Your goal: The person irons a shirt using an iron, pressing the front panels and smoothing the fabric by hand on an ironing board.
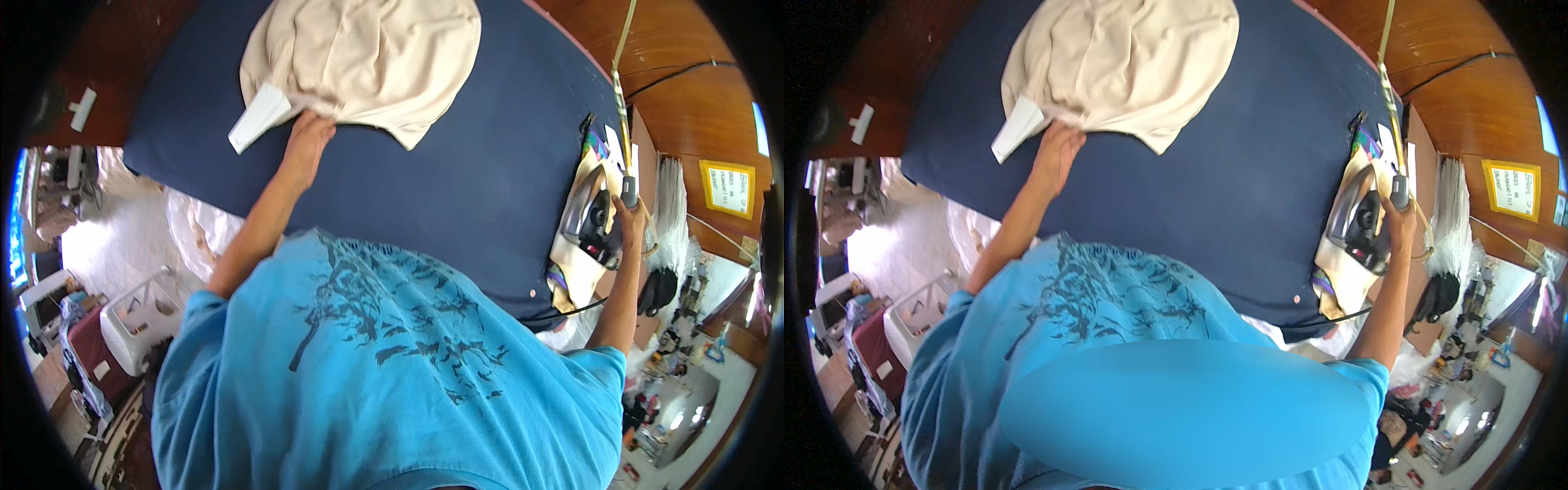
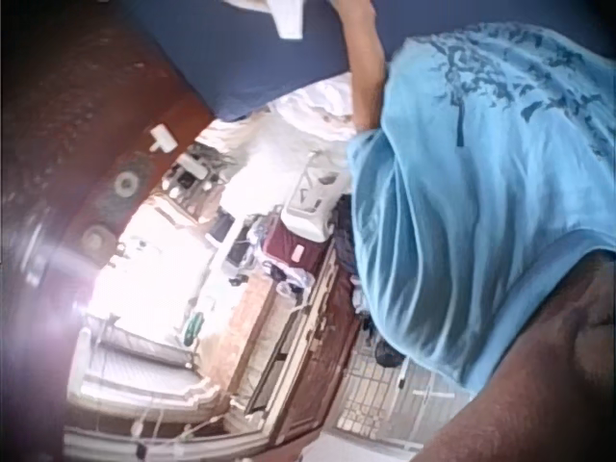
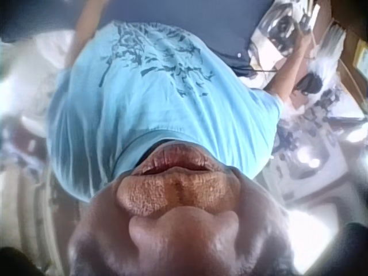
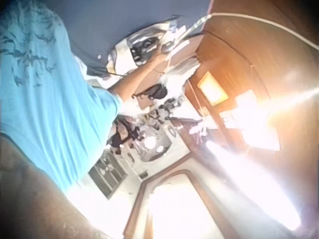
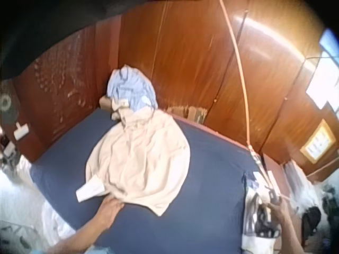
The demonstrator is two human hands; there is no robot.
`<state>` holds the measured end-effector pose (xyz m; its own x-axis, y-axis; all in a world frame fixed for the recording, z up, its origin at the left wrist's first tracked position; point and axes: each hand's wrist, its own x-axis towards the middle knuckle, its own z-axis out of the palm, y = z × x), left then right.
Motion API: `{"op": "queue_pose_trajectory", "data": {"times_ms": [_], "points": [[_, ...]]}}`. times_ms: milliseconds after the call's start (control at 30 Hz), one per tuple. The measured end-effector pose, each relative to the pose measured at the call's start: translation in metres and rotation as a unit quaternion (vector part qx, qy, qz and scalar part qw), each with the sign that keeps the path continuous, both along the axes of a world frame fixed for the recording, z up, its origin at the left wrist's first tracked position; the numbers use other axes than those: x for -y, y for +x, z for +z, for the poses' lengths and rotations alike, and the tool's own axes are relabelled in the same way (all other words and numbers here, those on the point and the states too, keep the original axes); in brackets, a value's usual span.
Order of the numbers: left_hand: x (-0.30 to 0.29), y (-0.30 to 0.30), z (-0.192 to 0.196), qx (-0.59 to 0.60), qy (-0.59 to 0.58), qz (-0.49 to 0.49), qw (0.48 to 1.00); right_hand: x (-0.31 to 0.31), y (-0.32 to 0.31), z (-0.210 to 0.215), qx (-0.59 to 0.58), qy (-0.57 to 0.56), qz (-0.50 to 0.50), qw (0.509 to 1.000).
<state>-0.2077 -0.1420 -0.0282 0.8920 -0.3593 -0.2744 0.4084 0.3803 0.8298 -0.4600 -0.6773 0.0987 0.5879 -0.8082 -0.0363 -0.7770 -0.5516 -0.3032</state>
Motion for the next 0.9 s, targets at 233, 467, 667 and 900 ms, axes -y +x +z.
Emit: {"op": "queue_pose_trajectory", "data": {"times_ms": [233,467,667,900], "points": [[-0.049,0.011,0.097,0.049,-0.231,0.128,0.963,-0.027,0.042,-0.004,-0.084,-0.277,-0.038,0.957],[-0.112,-0.012,0.217,0.214,-0.329,-0.036,0.919,-0.227,0.176,-0.06,0.196,0.026,0.344,0.918],[-0.214,-0.04,0.309,0.352,-0.222,-0.088,0.905,-0.33,0.288,-0.087,0.372,0.114,0.329,0.86],[-0.279,-0.046,0.325,0.349,-0.252,-0.094,0.898,-0.414,0.302,-0.068,0.381,0.347,0.407,0.754]]}}
